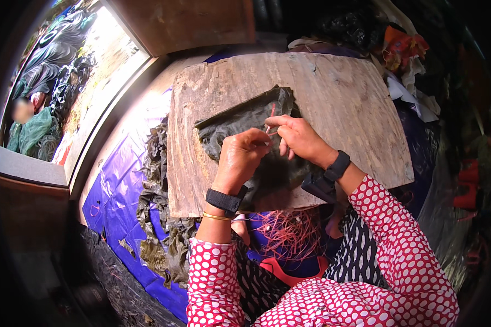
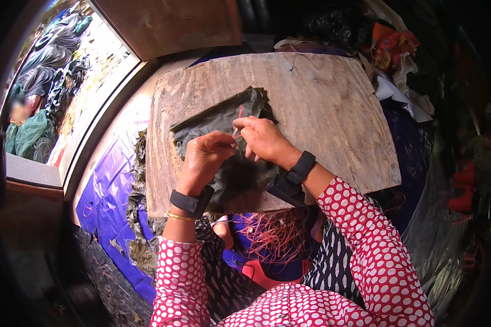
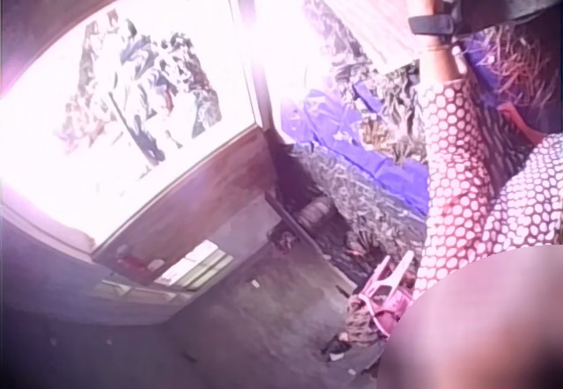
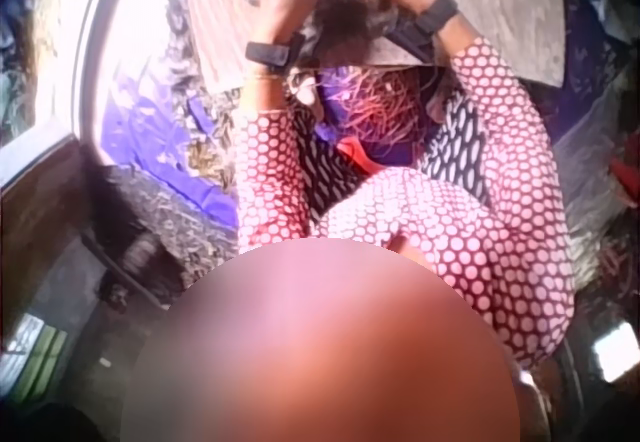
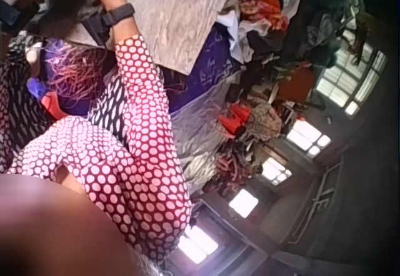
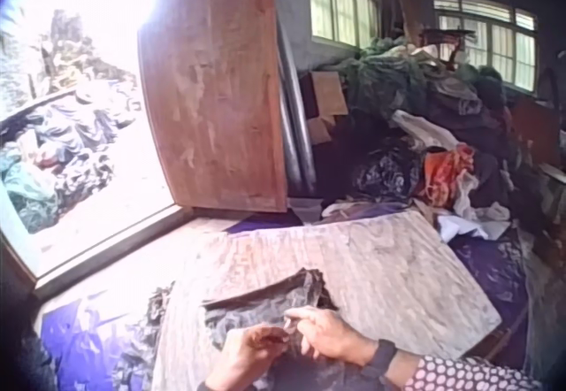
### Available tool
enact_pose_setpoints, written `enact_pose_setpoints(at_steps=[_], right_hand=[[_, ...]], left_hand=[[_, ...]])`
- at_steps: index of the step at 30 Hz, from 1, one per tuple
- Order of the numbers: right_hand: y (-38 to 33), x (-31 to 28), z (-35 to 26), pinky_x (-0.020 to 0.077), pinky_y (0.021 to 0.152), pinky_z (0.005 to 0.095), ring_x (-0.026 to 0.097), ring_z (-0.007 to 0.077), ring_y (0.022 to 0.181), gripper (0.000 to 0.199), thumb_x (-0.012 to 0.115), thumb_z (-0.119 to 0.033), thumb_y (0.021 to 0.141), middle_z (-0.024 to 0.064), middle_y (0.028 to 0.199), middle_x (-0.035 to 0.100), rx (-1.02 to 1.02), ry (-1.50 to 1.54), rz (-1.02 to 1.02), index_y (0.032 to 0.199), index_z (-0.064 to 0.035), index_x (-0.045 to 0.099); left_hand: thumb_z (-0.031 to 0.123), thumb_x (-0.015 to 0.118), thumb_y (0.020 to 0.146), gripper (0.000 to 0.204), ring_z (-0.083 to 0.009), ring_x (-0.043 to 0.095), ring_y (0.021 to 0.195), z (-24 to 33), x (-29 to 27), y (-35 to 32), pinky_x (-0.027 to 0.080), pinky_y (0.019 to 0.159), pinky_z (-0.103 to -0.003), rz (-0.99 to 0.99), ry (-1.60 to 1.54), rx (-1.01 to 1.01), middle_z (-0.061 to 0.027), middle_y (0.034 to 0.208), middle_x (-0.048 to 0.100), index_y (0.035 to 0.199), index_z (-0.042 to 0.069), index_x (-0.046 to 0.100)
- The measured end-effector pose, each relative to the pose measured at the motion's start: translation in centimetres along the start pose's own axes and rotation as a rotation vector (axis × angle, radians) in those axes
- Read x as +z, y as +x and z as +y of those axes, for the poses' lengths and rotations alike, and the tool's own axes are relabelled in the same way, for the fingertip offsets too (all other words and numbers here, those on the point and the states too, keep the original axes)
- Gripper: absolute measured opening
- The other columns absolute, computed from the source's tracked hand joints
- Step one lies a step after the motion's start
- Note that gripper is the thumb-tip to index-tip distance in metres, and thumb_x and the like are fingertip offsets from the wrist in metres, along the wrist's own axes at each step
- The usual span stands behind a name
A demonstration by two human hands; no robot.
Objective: The recorder is shown wrapping food or materials in large green leaves and securing them with red string.
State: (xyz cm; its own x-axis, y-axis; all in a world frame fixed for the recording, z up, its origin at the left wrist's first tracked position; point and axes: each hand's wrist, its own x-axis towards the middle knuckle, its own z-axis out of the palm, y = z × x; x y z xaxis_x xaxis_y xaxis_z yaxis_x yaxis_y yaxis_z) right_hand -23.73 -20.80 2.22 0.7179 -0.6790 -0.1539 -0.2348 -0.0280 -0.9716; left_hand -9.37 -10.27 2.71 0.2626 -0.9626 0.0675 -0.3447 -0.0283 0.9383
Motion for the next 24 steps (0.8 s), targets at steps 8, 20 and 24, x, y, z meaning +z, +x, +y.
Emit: enact_pose_setpoints(at_steps=[8, 20, 24], right_hand=[[-0.7, 0.3, -1.5, 0.0486, 0.053, 0.0215, 0.058, 0.0077, 0.058, 0.037, 0.04, -0.006, 0.089, 0.0074, 0.108, 0.059, -0.141, -0.05, -0.061, 0.122, 0.0014, 0.054], [-1.8, 0.3, -1.9, 0.0479, 0.051, 0.0213, 0.057, 0.0079, 0.058, 0.041, 0.055, -0.003, 0.085, 0.0107, 0.108, 0.061, -0.192, 0.144, 0.1, 0.126, -0.0026, 0.05], [-0.8, -0.1, 0.2, 0.0466, 0.05, 0.0188, 0.056, 0.005, 0.057, 0.038, 0.061, -0.011, 0.089, 0.0064, 0.102, 0.062, 0.007, 0.158, -0.132, 0.124, -0.0004, 0.051]], left_hand=[[0.002, 0.068, 0.074, 0.016, -0.012, 0.062, 0.066, -0.9, 0.5, 0.7, 0.049, 0.058, -0.025, 0.174, -0.055, -0.102, -0.007, 0.075, 0.066, 0.088, -0.001, 0.061], [0.009, 0.064, 0.084, 0.007, -0.0082, 0.061, 0.064, -1.7, 0.2, 1.3, 0.048, 0.053, -0.02, 0.046, -0.336, -0.246, -0.0023, 0.073, 0.063, 0.085, 0.003, 0.061], [0.009, 0.064, 0.084, 0.007, -0.009, 0.062, 0.066, -1.6, 0.3, 1.3, 0.048, 0.056, -0.02, -0.02, -0.381, -0.205, -0.0024, 0.075, 0.063, 0.086, 0.004, 0.059]])
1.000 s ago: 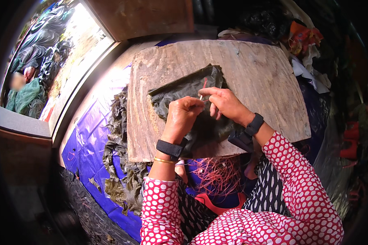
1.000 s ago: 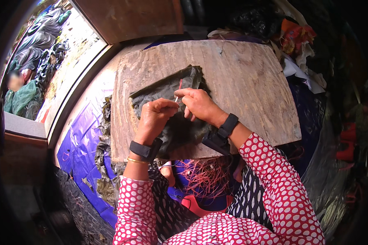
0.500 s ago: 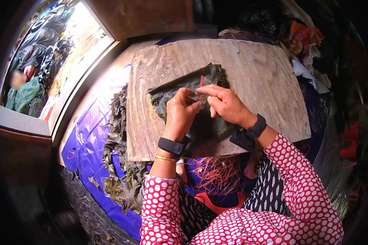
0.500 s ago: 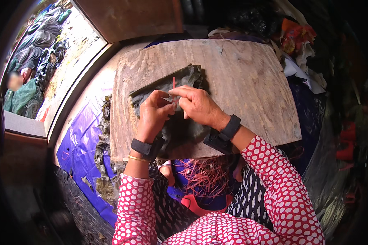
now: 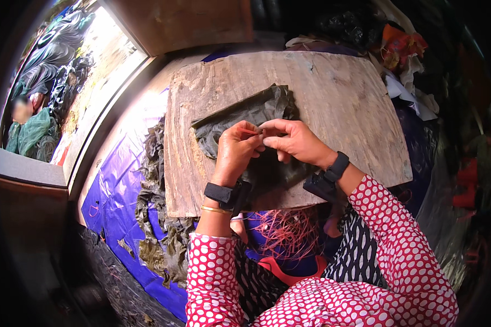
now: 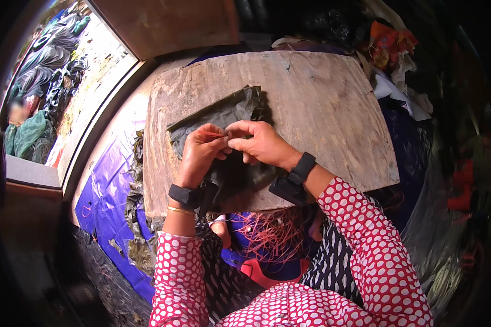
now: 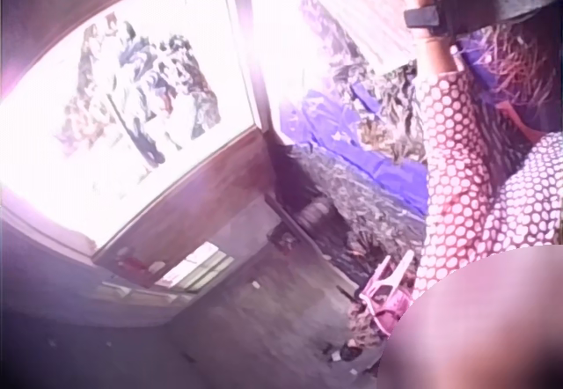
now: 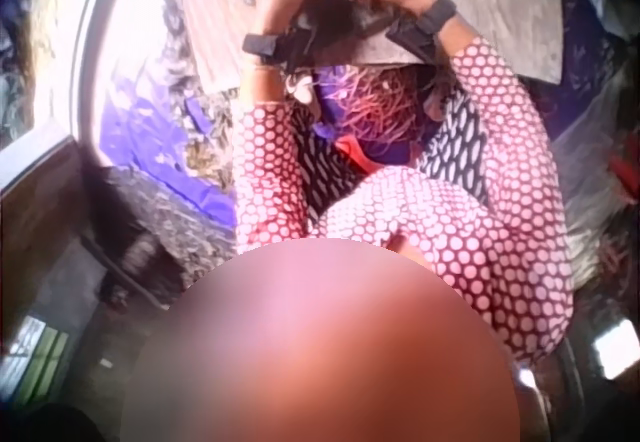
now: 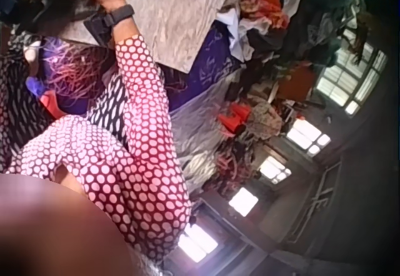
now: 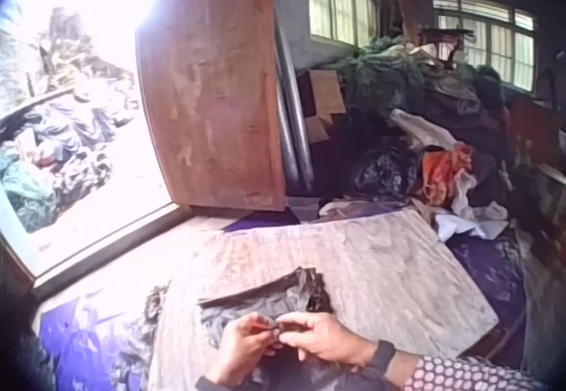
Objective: The recorder is shown wrapping food or materials in large green leaves and securing them with red string.
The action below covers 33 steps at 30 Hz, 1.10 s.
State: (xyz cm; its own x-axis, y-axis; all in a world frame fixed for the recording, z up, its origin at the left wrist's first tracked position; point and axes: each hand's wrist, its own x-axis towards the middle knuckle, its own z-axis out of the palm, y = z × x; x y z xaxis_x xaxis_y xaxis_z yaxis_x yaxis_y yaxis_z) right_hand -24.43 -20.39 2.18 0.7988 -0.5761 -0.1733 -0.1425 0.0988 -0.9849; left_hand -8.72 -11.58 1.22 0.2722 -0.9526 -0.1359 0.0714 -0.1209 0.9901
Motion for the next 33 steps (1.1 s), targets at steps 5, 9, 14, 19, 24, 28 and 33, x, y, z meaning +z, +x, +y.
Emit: enact_pose_setpoints(at_steps=[5, 9, 14, 19, 24, 28, 33], right_hand=[[0.8, -0.5, 0.5, 0.0464, 0.045, 0.0191, 0.056, 0.0055, 0.051, 0.016, 0.06, -0.014, 0.09, 0.0006, 0.074, 0.063, 0.007, 0.093, 0.021, 0.1, -0.0025, 0.064], [1.0, -0.3, 0.8, 0.0462, 0.044, 0.0194, 0.056, 0.0058, 0.05, 0.015, 0.059, -0.015, 0.091, 0.0003, 0.071, 0.061, -0.006, 0.1, 0.074, 0.095, -0.0014, 0.062], [0.8, 0.3, 0.9, 0.046, 0.046, 0.0192, 0.056, 0.0057, 0.051, 0.016, 0.057, -0.015, 0.092, 0.0, 0.072, 0.06, -0.045, -0.008, 0.139, 0.098, -0.0006, 0.059], [0.6, 0.8, 0.2, 0.0467, 0.049, 0.0187, 0.055, 0.0051, 0.053, 0.019, 0.057, -0.014, 0.092, -0.0001, 0.077, 0.061, -0.043, 0.059, 0.082, 0.106, -0.0002, 0.06], [0.8, -0.1, 1.0, 0.0469, 0.048, 0.0191, 0.058, 0.006, 0.054, 0.021, 0.06, -0.012, 0.09, 0.0014, 0.078, 0.064, -0.053, 0.055, 0.048, 0.108, -0.0018, 0.063], [0.6, 0.2, 0.6, 0.0471, 0.048, 0.0186, 0.058, 0.0057, 0.054, 0.019, 0.06, -0.013, 0.09, 0.0006, 0.076, 0.064, -0.035, 0.112, 0.017, 0.104, -0.0021, 0.065], [1.0, -0.1, 1.1, 0.0469, 0.048, 0.0182, 0.058, 0.005, 0.054, 0.017, 0.059, -0.014, 0.091, -0.0001, 0.076, 0.064, -0.045, 0.05, 0.035, 0.103, -0.0026, 0.065]], left_hand=[[0.006, 0.063, 0.082, 0.005, -0.008, 0.06, 0.065, 0.4, 0.0, -0.1, 0.048, 0.055, -0.02, -0.005, 0.005, 0.004, -0.0024, 0.074, 0.062, 0.084, 0.003, 0.059], [0.005, 0.063, 0.083, 0.005, -0.0079, 0.06, 0.067, 0.5, -0.1, -0.2, 0.049, 0.057, -0.021, -0.031, -0.05, 0.013, -0.0017, 0.076, 0.062, 0.085, 0.004, 0.059], [0.007, 0.064, 0.084, 0.006, -0.0088, 0.061, 0.07, 0.8, -0.1, -0.3, 0.05, 0.06, -0.021, -0.024, -0.026, -0.007, -0.0018, 0.079, 0.063, 0.086, 0.004, 0.059], [0.008, 0.064, 0.085, 0.007, -0.0099, 0.063, 0.072, 0.3, -0.7, -0.2, 0.051, 0.061, -0.022, -0.021, -0.046, -0.007, -0.0021, 0.081, 0.064, 0.088, 0.004, 0.06], [0.006, 0.063, 0.085, 0.005, -0.0108, 0.063, 0.072, 0.5, -0.5, -0.3, 0.052, 0.063, -0.023, -0.041, -0.106, 0.008, -0.0027, 0.08, 0.064, 0.088, 0.003, 0.06], [0.006, 0.063, 0.085, 0.005, -0.0113, 0.063, 0.073, 0.5, -0.8, -0.4, 0.053, 0.064, -0.023, -0.027, -0.091, 0.004, -0.003, 0.081, 0.064, 0.088, 0.003, 0.061], [0.0, 0.06, 0.085, 0.005, -0.0112, 0.064, 0.073, 0.5, -0.6, -0.5, 0.052, 0.063, -0.023, -0.049, -0.099, 0.0, -0.0046, 0.081, 0.064, 0.089, 0.002, 0.061]])
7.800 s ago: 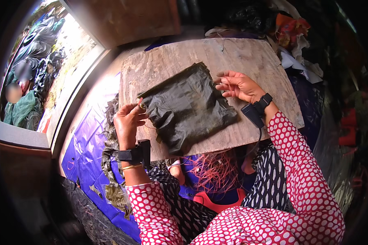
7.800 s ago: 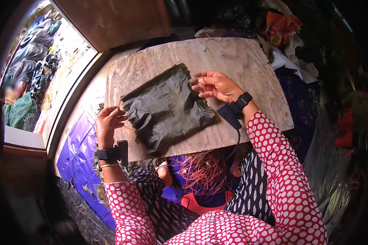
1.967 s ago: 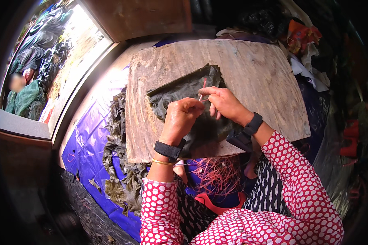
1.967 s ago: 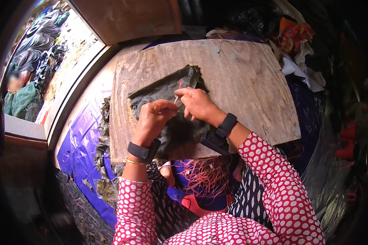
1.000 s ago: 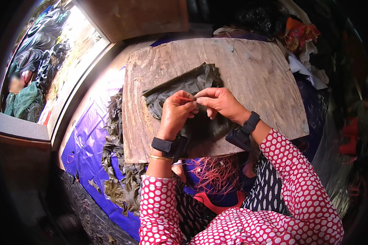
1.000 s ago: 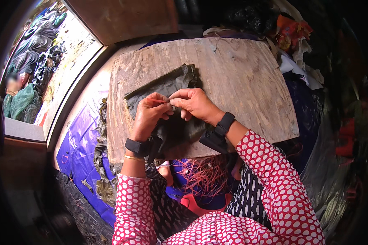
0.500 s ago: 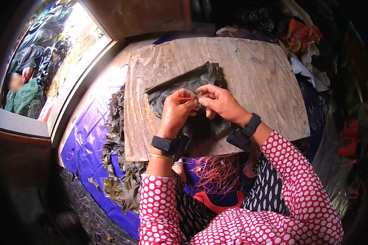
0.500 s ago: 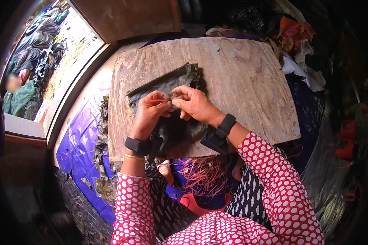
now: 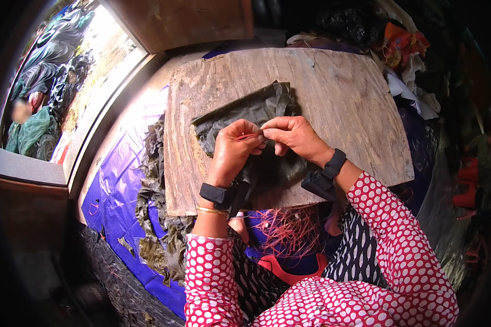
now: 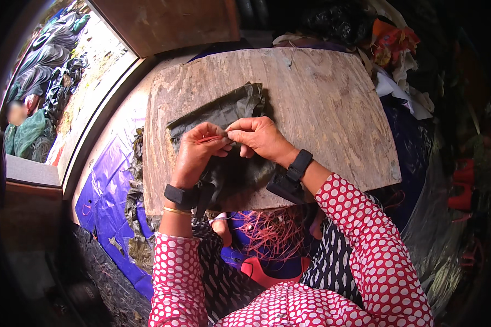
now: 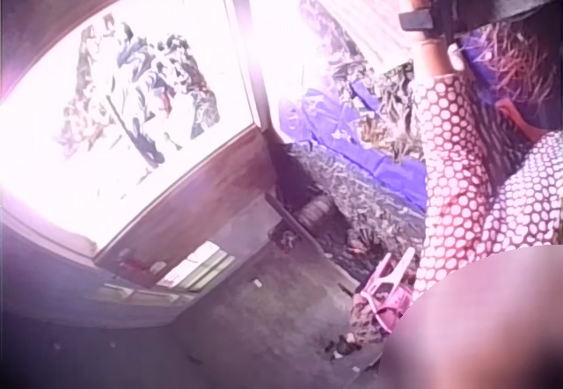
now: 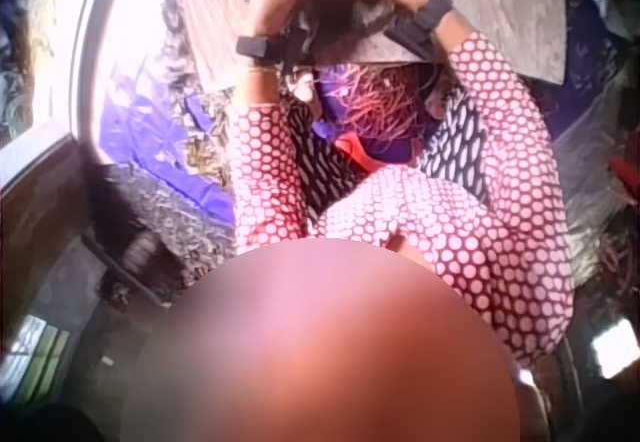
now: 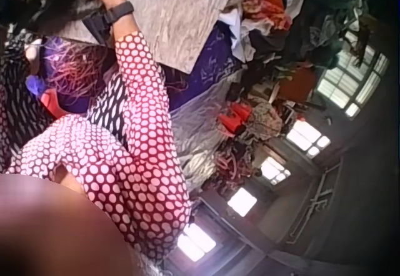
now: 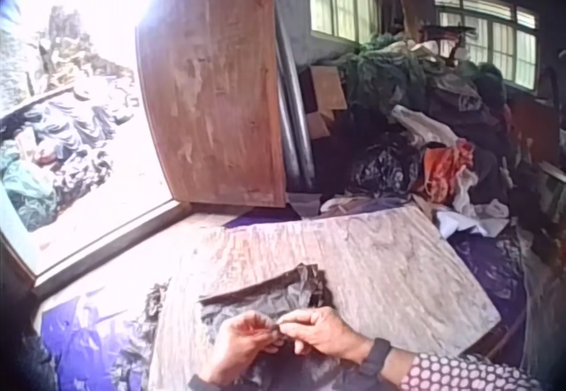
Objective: The recorder is shown wrapping food or materials in large green leaves and securing them with red string.
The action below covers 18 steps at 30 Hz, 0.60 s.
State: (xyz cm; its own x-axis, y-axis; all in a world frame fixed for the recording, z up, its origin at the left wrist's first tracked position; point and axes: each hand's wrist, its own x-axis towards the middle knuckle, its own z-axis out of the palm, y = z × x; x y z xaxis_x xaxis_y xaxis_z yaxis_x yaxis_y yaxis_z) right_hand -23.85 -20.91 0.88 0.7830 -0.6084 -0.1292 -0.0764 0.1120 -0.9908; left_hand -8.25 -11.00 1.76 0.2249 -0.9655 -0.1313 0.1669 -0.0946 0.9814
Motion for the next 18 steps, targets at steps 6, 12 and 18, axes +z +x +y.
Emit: enact_pose_setpoints(at_steps=[6, 12, 18], right_hand=[[-0.2, 0.18, -0.19, 0.0465, 0.049, 0.0179, 0.056, 0.0037, 0.055, 0.015, 0.058, -0.013, 0.09, -0.0013, 0.075, 0.063, -0.052, -0.039, 0.036, 0.099, -0.0029, 0.065], [-0.36, 0.62, -0.41, 0.0457, 0.049, 0.0177, 0.056, 0.0032, 0.055, 0.015, 0.059, -0.013, 0.09, -0.002, 0.072, 0.062, -0.057, -0.046, 0.043, 0.098, -0.0024, 0.066], [-0.39, 0.79, -0.26, 0.0454, 0.048, 0.0181, 0.054, 0.0032, 0.053, 0.014, 0.06, -0.012, 0.089, -0.0018, 0.071, 0.062, -0.094, -0.08, 0.069, 0.097, -0.0021, 0.066]], left_hand=[[0.003, 0.06, 0.085, 0.01, -0.0112, 0.063, 0.073, 0.32, -0.46, -0.12, 0.052, 0.066, -0.024, -0.099, -0.051, -0.01, -0.0053, 0.081, 0.065, 0.093, -0.003, 0.062], [0.004, 0.062, 0.084, 0.008, -0.0101, 0.062, 0.072, 0.4, -0.24, -0.24, 0.05, 0.067, -0.022, -0.01, -0.009, -0.031, -0.0047, 0.08, 0.065, 0.09, -0.001, 0.063], [0.0, 0.064, 0.081, 0.007, -0.0092, 0.061, 0.072, -0.08, 0.03, 0.09, 0.051, 0.065, -0.022, 0.007, 0.061, 0.018, -0.0035, 0.08, 0.064, 0.086, 0.001, 0.06]])
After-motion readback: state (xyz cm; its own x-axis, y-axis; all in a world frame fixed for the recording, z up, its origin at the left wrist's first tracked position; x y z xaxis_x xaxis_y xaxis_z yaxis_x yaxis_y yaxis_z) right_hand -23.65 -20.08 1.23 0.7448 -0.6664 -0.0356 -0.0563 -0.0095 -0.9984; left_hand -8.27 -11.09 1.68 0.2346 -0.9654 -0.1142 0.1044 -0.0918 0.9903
